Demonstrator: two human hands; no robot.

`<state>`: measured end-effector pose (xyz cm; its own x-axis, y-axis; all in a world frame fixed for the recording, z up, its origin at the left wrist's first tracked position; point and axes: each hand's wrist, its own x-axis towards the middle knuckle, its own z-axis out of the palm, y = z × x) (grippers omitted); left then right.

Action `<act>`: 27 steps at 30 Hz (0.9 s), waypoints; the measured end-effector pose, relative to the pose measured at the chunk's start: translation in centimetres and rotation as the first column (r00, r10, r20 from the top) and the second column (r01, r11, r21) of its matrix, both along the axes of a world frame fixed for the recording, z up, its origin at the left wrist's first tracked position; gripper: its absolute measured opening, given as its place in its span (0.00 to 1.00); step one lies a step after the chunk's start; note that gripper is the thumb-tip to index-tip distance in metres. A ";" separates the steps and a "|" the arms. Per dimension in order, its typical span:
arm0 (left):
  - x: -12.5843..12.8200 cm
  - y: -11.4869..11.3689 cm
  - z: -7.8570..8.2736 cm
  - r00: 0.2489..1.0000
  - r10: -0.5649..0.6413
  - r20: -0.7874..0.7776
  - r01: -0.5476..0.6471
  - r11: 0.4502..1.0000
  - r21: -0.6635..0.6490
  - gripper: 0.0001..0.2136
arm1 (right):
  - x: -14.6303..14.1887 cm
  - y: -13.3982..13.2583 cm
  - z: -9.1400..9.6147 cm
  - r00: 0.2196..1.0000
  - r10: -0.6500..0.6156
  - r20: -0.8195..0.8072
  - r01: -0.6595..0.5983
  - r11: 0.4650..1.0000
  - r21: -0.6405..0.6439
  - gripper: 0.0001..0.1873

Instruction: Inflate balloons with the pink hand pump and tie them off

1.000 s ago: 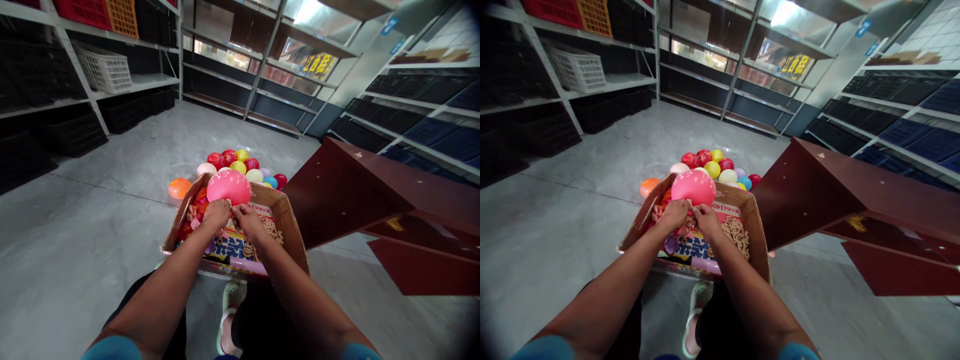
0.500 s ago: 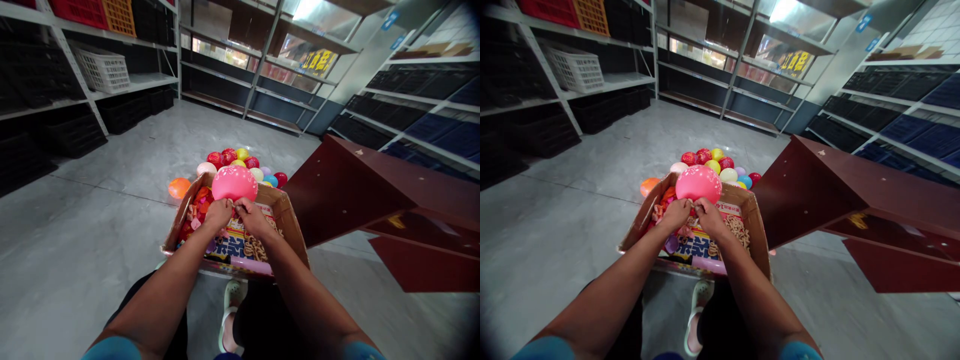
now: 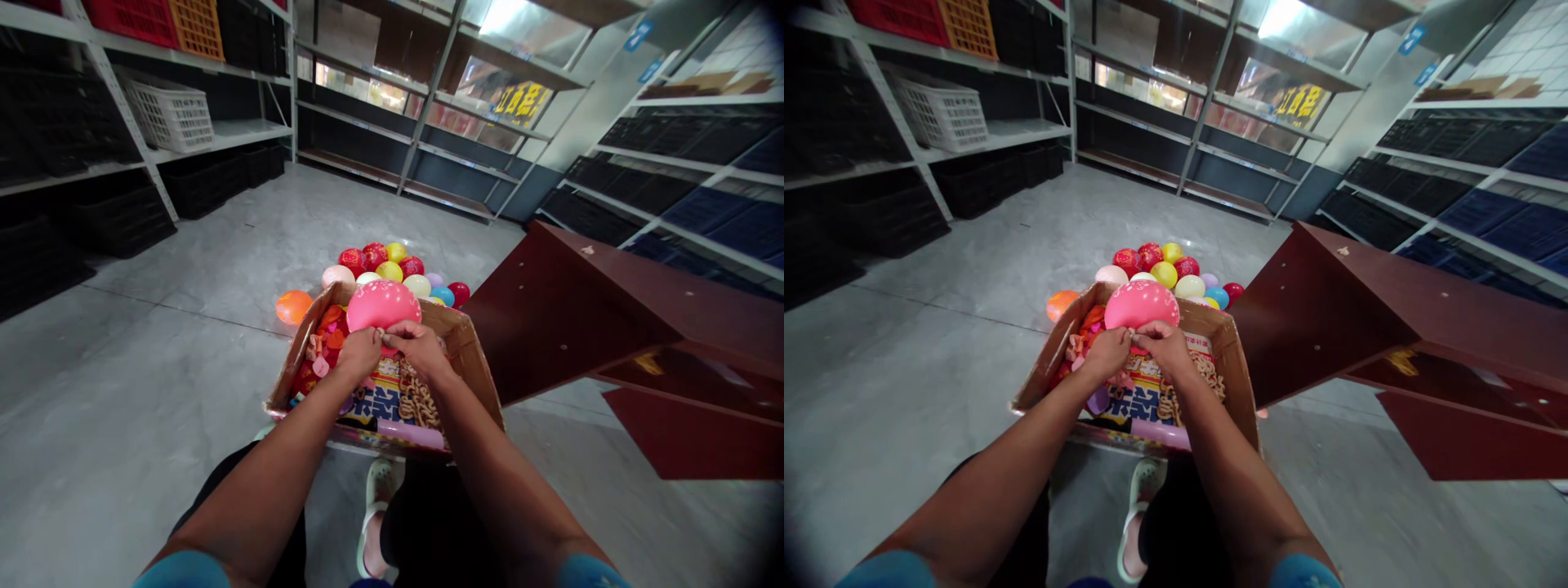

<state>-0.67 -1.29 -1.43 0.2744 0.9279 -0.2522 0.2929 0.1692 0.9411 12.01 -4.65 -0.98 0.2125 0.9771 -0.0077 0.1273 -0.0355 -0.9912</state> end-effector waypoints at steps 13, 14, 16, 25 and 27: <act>0.7 -0.7 -0.2 0.927 0.008 -0.375 0.114 0.946 0.304 0.10 | -0.2 0.1 0.2 0.992 0.043 0.115 -0.033 0.995 -0.089 0.09; 0.7 -0.6 -0.3 0.930 -0.020 -0.367 0.143 0.940 0.311 0.11 | -0.3 0.1 0.1 0.983 0.008 0.185 0.003 0.998 -0.060 0.08; 0.7 -0.4 -0.4 0.935 -0.064 -0.349 0.183 0.929 0.320 0.14 | -0.4 0.1 0.0 0.924 -0.082 0.374 0.078 0.997 0.026 0.07; 0.6 0.1 -0.9 0.959 -0.023 -0.281 0.105 0.953 0.283 0.18 | -0.8 -0.8 0.6 0.894 -0.142 0.426 0.072 0.982 0.177 0.12; 0.6 0.1 -1.0 0.968 -0.011 -0.250 0.082 0.958 0.273 0.18 | -0.9 -0.9 0.8 0.959 -0.105 0.265 0.072 0.989 0.131 0.14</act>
<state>-0.07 -1.21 -2.44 0.2817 0.9582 -0.0492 0.5204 -0.1095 0.8469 11.13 -5.59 -0.15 0.2759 0.9447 0.1773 0.3926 0.0576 -0.9179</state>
